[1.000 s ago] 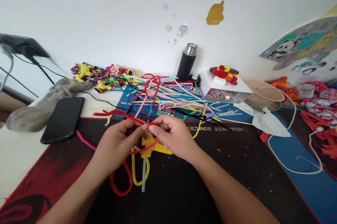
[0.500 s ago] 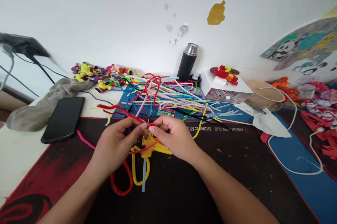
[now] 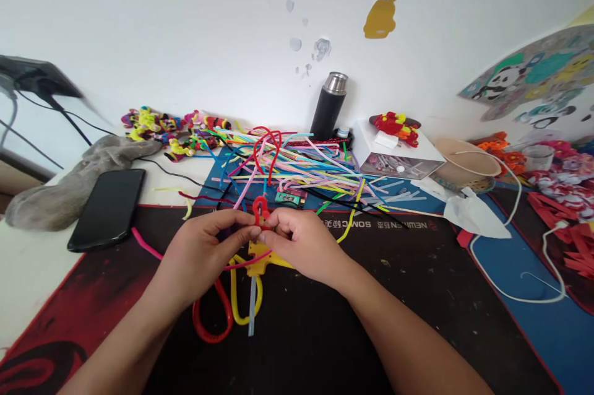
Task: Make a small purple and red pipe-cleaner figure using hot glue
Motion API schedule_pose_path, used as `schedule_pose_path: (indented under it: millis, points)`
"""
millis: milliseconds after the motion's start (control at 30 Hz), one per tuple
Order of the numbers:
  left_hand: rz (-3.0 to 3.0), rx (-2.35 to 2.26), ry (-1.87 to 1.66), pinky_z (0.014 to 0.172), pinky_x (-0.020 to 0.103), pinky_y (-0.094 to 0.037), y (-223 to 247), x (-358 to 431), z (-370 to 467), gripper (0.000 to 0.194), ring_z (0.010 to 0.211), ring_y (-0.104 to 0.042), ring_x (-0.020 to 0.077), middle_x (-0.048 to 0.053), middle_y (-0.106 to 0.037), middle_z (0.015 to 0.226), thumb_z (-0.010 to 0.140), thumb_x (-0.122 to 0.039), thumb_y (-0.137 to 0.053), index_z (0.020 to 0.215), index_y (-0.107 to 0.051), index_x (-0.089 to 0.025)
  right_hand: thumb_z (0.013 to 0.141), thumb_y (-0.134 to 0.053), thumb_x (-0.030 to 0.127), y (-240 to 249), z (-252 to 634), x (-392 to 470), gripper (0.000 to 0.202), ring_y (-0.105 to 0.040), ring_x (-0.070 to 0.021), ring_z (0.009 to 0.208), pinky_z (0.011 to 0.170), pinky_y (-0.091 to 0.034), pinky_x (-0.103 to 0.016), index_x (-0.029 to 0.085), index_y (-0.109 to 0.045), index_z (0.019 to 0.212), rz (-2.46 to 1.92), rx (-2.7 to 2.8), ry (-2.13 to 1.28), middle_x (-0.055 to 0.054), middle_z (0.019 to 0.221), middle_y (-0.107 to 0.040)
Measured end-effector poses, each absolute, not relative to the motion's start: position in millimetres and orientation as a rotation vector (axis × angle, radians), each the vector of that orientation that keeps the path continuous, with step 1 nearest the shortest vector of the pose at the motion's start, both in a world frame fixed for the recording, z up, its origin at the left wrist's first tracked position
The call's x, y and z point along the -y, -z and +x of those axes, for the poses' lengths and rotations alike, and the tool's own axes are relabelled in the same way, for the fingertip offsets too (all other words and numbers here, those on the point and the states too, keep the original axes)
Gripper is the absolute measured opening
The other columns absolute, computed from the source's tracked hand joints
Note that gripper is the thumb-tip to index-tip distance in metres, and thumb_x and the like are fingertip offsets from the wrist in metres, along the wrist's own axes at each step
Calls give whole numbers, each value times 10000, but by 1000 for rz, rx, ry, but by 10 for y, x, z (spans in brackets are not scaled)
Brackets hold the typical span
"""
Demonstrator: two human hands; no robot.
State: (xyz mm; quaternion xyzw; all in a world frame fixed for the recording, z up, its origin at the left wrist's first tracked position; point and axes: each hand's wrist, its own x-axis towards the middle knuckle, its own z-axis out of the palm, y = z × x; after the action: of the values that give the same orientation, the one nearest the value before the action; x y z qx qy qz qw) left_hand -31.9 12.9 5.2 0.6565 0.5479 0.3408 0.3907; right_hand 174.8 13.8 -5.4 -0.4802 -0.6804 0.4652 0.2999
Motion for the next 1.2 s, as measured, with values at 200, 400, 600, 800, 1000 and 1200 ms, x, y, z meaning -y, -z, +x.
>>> schedule_pose_path:
  millis: [200, 400, 600, 800, 1000, 1200]
  points:
    - [1734, -1367, -746, 620, 269, -486, -102, -143, -321, 353, 687, -650, 204, 14, -753, 743, 878, -581, -748, 779, -790, -244, 982, -707, 253, 65, 1721, -138, 126, -432, -88, 507, 507, -265, -249, 194, -704, 870, -1294, 1844, -1258, 86, 579, -524]
    - [1419, -1367, -870, 499, 220, -380, -101, -154, -274, 408, 542, -479, 129, -16, -629, 628, 842, -605, -794, 785, -750, -203, 988, -712, 362, 39, 1716, -147, 166, -520, -116, 586, 550, -376, -248, 196, -725, 982, -1167, 1615, -1369, 37, 712, -635]
    - [1135, -1322, -1003, 456, 192, -312, 4, -147, -264, 425, 486, -416, 92, -34, -581, 576, 824, -591, -856, 848, -744, -181, 976, -721, 379, 56, 1712, -158, 173, -476, -103, 490, 505, -383, -246, 208, -695, 974, -1087, 1433, -1454, 66, 641, -591]
    - [1134, -1283, -989, 466, 180, -324, 69, -132, -283, 401, 503, -434, 89, -41, -595, 603, 853, -581, -866, 919, -763, -199, 974, -716, 371, 72, 1673, -131, 171, -470, -103, 496, 505, -360, -242, 213, -663, 935, -1106, 1462, -1424, 73, 623, -568]
    - [1195, -1285, -948, 490, 197, -363, 93, -138, -329, 409, 534, -474, 106, -3, -651, 645, 835, -594, -871, 829, -780, -195, 982, -687, 338, 6, 1700, -133, 178, -401, -100, 534, 514, -309, -244, 198, -665, 874, -1145, 1541, -1353, 72, 621, -532]
    - [1445, -1370, -919, 543, 244, -440, -35, -149, -345, 284, 569, -547, 152, 18, -726, 672, 799, -520, -852, 799, -857, -236, 978, -693, 301, 16, 1747, -118, 168, -385, -89, 513, 518, -283, -246, 202, -670, 844, -1206, 1740, -1206, 94, 579, -479]
